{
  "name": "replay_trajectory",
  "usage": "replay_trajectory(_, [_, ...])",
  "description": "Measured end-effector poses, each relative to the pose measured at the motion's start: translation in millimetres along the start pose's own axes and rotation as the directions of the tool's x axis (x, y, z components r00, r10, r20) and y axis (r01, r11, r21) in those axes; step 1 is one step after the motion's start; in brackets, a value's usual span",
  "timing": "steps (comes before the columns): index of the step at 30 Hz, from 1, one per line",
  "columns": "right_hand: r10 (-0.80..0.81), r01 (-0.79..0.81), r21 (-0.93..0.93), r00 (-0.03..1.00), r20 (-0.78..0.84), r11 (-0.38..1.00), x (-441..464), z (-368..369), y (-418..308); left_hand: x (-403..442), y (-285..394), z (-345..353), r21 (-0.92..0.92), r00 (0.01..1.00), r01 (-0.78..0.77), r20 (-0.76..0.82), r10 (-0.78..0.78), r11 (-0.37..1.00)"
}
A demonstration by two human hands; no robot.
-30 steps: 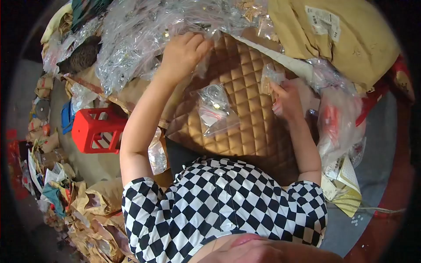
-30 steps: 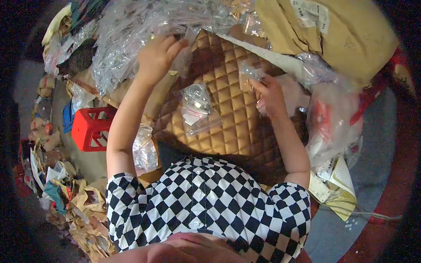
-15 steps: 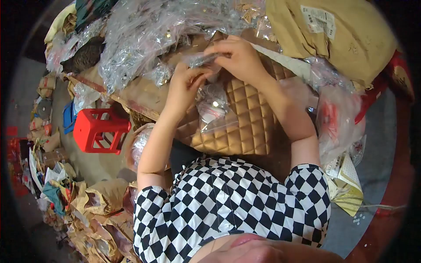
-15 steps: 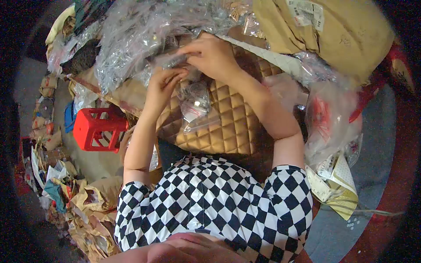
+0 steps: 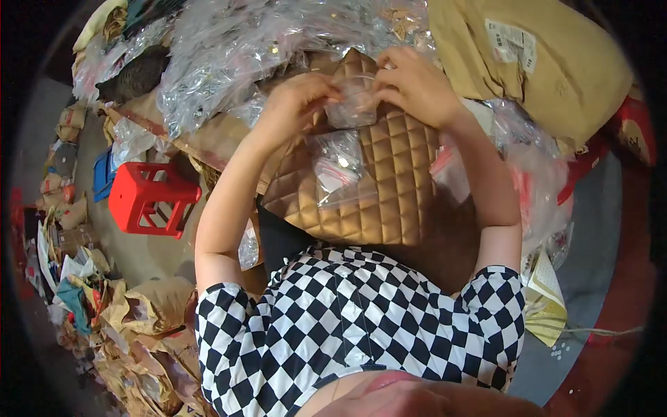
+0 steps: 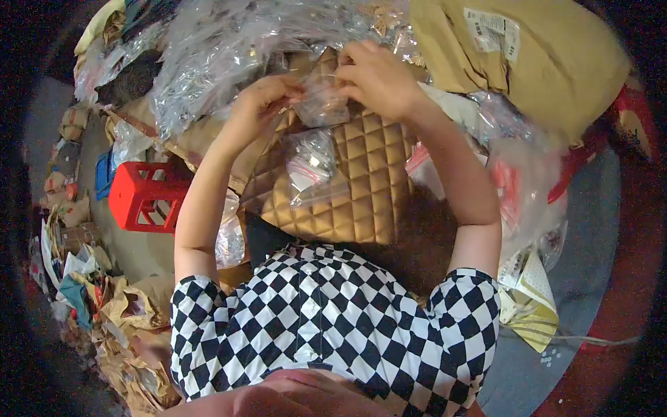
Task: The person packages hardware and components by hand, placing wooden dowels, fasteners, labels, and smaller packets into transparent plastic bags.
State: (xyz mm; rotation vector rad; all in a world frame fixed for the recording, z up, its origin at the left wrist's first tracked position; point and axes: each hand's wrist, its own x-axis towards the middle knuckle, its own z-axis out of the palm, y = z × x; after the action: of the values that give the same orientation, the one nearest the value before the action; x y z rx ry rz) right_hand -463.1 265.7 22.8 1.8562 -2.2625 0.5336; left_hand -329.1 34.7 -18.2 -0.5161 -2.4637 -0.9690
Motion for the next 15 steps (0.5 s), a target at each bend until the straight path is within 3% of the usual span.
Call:
replay_trajectory(3, [0.057, -0.061, -0.058, 0.996, -0.07, 0.996, -6.3, 15.3, 3.9, -3.2, -0.4, -0.8, 0.107, 0.992, 0.116, 0.037, -0.121, 0.987])
replay_trajectory(6, [0.074, -0.062, 0.094, 0.989, -0.131, 0.994, -8.6, 28.9, 1.8, -3.0, 3.1, 7.0, 0.239, 1.0, 0.008, 0.024, -0.014, 0.971])
replay_trajectory(8, [0.217, -0.161, 0.313, 0.964, -0.154, 0.936, -6.3, 35.4, -13.0, -5.5, 2.2, 18.8, 0.395, 0.975, -0.043, 0.215, -0.047, 0.918])
replay_trajectory(10, [0.12, -0.081, 0.208, 0.976, -0.18, 0.975, -7.9, 33.9, -31.5, -9.9, -6.4, 42.5, 0.337, 0.984, -0.063, 0.178, 0.002, 0.939])
replay_trajectory(11, [0.026, -0.007, 0.098, 0.98, -0.195, 0.995, -8.4, 33.6, -36.5, -9.7, -8.7, 49.4, 0.392, 0.969, -0.042, 0.242, -0.059, 0.919])
replay_trajectory(12, [0.024, -0.005, 0.101, 0.981, -0.195, 0.995, -9.0, 36.1, -33.6, -7.9, -5.9, 50.6, 0.445, 0.946, -0.028, 0.302, -0.121, 0.895])
replay_trajectory(14, [0.264, -0.196, 0.331, 0.949, -0.174, 0.923, -11.5, 39.5, -21.7, -4.3, -3.7, 44.1, 0.402, 0.961, -0.019, 0.261, -0.095, 0.915])
replay_trajectory(15, [0.384, -0.321, 0.428, 0.921, -0.068, 0.845, -9.8, 16.7, -28.5, -3.5, -6.0, 37.6, 0.41, 0.974, -0.032, 0.217, -0.063, 0.912])
